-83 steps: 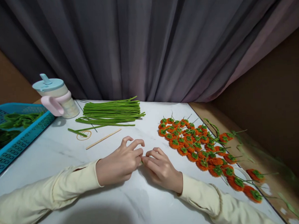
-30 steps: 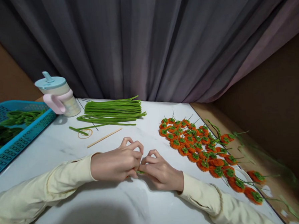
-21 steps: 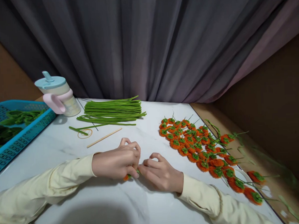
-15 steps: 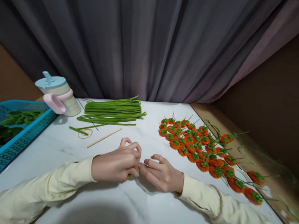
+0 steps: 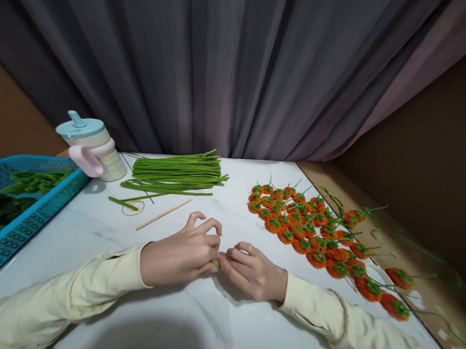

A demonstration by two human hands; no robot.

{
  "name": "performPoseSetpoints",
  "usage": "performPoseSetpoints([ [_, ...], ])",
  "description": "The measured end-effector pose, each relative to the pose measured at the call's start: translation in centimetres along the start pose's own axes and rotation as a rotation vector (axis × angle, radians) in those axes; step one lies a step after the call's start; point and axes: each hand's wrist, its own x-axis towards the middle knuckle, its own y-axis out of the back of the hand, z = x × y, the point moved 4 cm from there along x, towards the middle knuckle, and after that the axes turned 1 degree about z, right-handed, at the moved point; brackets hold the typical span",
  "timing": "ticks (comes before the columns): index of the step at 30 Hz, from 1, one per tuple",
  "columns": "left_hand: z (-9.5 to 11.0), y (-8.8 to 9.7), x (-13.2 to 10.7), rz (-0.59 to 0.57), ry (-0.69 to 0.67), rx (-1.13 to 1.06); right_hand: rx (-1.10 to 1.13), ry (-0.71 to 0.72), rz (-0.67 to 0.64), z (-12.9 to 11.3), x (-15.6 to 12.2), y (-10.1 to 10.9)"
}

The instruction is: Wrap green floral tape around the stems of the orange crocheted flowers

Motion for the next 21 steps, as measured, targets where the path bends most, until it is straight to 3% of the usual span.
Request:
performPoseSetpoints([
  [7, 0.1, -0.1, 0.1, 0.04, 0.057, 0.066, -0.007, -0.05, 0.019, 0.2, -0.1, -0.4],
  [11, 0.4, -0.4, 0.2, 0.054, 0.003, 0.18, -0.029, -0.046, 0.023, 0.2, 0.2, -0.2],
  [16, 0.7, -1.4, 0.0, 0.185, -0.078, 0.395, -0.065, -0.011, 0.033, 0.1, 0.5, 0.2],
  [21, 0.4, -2.1, -0.2, 0.144, -0.129, 0.376, -0.059, 0.01, 0.012, 0.0, 0.5, 0.2],
])
